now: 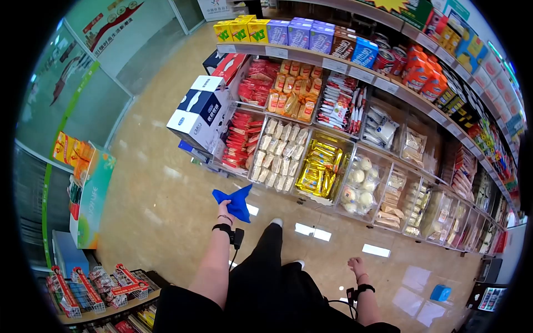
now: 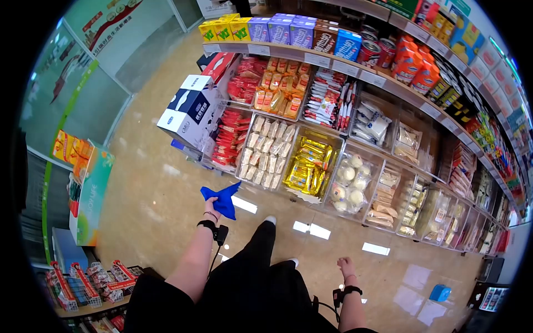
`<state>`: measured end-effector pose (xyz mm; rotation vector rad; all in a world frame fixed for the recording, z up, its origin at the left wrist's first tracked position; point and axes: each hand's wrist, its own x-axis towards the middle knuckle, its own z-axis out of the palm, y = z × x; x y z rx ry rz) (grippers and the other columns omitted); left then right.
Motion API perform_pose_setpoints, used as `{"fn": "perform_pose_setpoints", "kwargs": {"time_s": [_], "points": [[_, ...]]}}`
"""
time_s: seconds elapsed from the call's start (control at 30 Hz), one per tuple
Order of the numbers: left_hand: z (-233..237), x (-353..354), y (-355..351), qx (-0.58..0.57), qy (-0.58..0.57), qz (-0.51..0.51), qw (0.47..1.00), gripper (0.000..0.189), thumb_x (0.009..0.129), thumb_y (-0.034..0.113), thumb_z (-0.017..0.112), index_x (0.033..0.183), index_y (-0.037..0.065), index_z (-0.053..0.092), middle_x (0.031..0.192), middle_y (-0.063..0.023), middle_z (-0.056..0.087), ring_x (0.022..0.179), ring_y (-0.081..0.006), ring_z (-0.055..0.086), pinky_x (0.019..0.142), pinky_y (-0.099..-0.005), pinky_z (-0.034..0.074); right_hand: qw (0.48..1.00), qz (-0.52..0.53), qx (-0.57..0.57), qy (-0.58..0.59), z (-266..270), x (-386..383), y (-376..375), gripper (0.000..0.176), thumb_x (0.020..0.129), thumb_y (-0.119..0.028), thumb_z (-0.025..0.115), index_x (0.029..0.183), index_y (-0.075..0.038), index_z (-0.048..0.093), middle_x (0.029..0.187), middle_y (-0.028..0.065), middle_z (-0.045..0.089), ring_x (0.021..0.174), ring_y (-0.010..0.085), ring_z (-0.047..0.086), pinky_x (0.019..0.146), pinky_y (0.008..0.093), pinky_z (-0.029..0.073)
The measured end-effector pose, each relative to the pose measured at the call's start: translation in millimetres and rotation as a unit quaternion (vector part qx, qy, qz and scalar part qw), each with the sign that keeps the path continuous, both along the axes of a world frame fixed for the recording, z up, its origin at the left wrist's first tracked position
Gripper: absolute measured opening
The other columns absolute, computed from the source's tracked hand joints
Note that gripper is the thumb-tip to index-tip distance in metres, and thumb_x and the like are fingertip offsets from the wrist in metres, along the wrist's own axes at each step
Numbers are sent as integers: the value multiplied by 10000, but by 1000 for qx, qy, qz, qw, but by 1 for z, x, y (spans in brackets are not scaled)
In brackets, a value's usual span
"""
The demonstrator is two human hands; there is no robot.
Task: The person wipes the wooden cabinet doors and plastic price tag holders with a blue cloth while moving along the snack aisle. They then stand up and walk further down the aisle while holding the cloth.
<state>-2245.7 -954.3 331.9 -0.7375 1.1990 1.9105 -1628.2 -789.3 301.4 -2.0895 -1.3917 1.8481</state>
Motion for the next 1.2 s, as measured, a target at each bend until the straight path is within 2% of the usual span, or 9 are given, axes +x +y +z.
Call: {"fn": "perform_pose_setpoints", "kwargs": {"time_s": [0.1, 0.23, 0.37, 0.4, 0.5, 0.67, 0.93, 1.07, 1.2], "points": [[-9, -37, 6, -17, -10, -16, 1000, 137, 726, 106, 590, 860, 74, 594, 917, -99, 637, 911, -314, 578, 909, -473, 436, 999, 38, 27, 27, 29, -66, 21, 227, 886, -247, 505, 1021, -74, 560, 936, 56, 667, 886, 149, 625, 728, 308, 462], [-17, -80, 22, -27, -25, -22, 999, 292, 752, 169, 594, 1023, 62, 567, 1077, -104, 607, 1005, -318, 552, 934, -473, 415, 998, 58, -13, 6, 53, -110, 20, 215, 895, -232, 486, 1035, -86, 560, 967, 54, 664, 905, 155, 631, 752, 316, 465], [-26, -118, 46, 39, -46, 14, 998, 432, 855, 402, 580, 1129, 70, 554, 1148, -115, 594, 1042, -289, 548, 967, -457, 405, 998, 37, -47, -13, 57, -143, 14, 204, 882, -203, 486, 1019, -76, 570, 925, 58, 673, 868, 159, 641, 728, 307, 471], [-25, -125, 51, 31, -62, 12, 998, 550, 887, 553, 469, 1171, 88, 547, 1160, -106, 593, 1058, -283, 546, 980, -453, 398, 998, 30, -52, -17, 55, -147, 13, 203, 883, -204, 485, 1018, -77, 570, 924, 58, 673, 865, 160, 642, 728, 307, 472], [-28, -138, 62, 63, -66, 88, 992, 581, 898, 593, 397, 1189, 112, 543, 1159, -91, 596, 1062, -279, 547, 985, -451, 392, 997, 20, -67, -22, 54, -158, 6, 200, 887, -205, 484, 1017, -80, 570, 924, 57, 675, 857, 162, 646, 729, 308, 475], [-42, -150, 74, -5, -69, 155, 986, 569, 924, 549, 364, 1270, 120, 507, 1292, -73, 525, 1158, -261, 494, 1052, -425, 320, 996, 37, -74, -26, 73, -186, 13, 198, 905, -223, 481, 1019, -88, 571, 951, 56, 672, 890, 154, 639, 745, 314, 470], [-72, -174, 78, -42, -32, 172, 984, 470, 946, 422, 364, 1220, 85, 544, 1230, -73, 569, 1135, -252, 514, 1043, -393, 336, 990, 121, -78, -12, 60, -178, 40, 225, 923, -249, 464, 1036, -84, 567, 961, 42, 653, 927, 158, 622, 770, 318, 462], [-90, -179, 74, -44, 86, 72, 993, 422, 959, 403, 312, 1026, 100, 597, 1008, -62, 634, 918, -241, 583, 859, -393, 457, 990, 124, -54, -31, 64, -178, 56, 232, 912, -238, 477, 1053, -70, 552, 964, 57, 644, 927, 169, 622, 759, 322, 463], [-144, -147, 70, -80, 214, -184, 956, 416, 962, 412, 282, 902, 121, 573, 854, -37, 618, 774, -228, 576, 720, -379, 480, 995, 72, 19, -64, 58, -184, 71, 246, 898, -202, 492, 1105, -72, 512, 1060, 82, 611, 933, 196, 620, 760, 341, 463]]}}
